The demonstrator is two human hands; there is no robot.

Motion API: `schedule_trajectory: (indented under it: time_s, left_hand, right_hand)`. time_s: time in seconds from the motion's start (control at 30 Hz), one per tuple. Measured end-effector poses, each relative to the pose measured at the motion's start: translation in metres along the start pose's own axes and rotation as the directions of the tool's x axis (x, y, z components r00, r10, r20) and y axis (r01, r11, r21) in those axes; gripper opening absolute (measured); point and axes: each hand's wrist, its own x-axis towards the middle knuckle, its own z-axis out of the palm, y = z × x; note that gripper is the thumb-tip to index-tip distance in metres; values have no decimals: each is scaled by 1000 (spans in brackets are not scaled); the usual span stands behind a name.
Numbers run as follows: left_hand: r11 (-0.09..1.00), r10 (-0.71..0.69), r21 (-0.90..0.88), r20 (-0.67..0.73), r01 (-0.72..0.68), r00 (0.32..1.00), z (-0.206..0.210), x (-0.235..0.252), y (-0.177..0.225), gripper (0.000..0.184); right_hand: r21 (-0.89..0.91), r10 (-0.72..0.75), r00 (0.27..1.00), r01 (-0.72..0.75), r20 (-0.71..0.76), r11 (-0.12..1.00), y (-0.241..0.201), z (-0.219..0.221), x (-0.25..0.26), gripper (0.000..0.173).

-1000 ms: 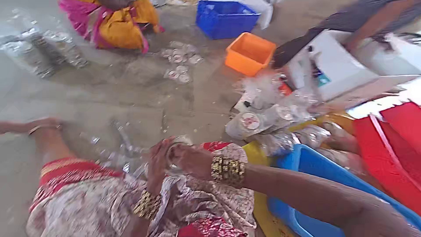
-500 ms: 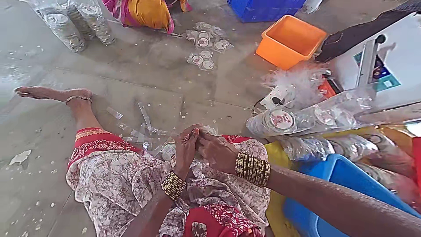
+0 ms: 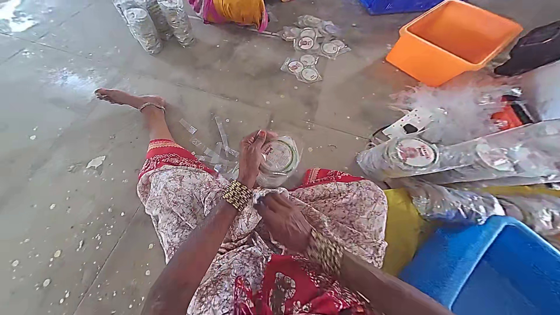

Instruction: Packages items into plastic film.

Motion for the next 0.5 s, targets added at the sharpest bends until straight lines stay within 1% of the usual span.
schedule_trajectory:
  time_s: [0.03,0.07,0.1,0.13,0.17,0.27,0.33,0.37,0.4,0.43,0.47,0.5]
  left_hand:
    - [1000,-4,2,-30,4,1000,-2,3,3,39]
    - [1000,-1,0,-58,1,998,-5,7,4,38]
    - [1000,-3,5,-79,3,997,-10,11,6,38]
    - [1000,-7,21,-110,9,994,-14,14,8,38]
    - [1000,-10,23,-138,13,990,-18,20,10,39]
    - [999,-13,28,-176,18,984,-28,34,13,40]
    - [1000,-5,1,-183,5,983,-29,42,12,38]
    - [1000,5,-10,-181,-7,983,-28,46,10,38]
    - [1000,12,-19,-177,-16,984,-28,49,9,38]
    - [1000,13,-24,-179,-18,984,-28,52,7,39]
    - [999,16,-34,-181,-22,983,-27,55,6,39]
    - [999,21,-42,-179,-29,984,-27,57,6,39]
  right_hand:
    - [44,167,968,-178,187,983,9,7,11,27]
    - [49,304,868,-350,393,935,21,12,26,37]
    - [34,363,766,-447,530,894,34,20,40,44]
    - [34,363,723,-471,588,882,44,28,51,45]
    - [30,342,719,-450,605,893,51,37,61,43]
    - [40,231,761,-319,606,947,62,68,87,37]
    - [-11,178,738,-225,651,974,62,84,106,45]
    - [-47,163,695,-183,700,982,57,84,117,50]
    - [-86,195,637,-199,746,976,49,80,129,54]
    - [-127,264,583,-265,768,956,39,74,141,54]
    - [-143,310,573,-317,759,938,34,74,147,53]
    - [-125,323,621,-342,714,932,37,83,145,51]
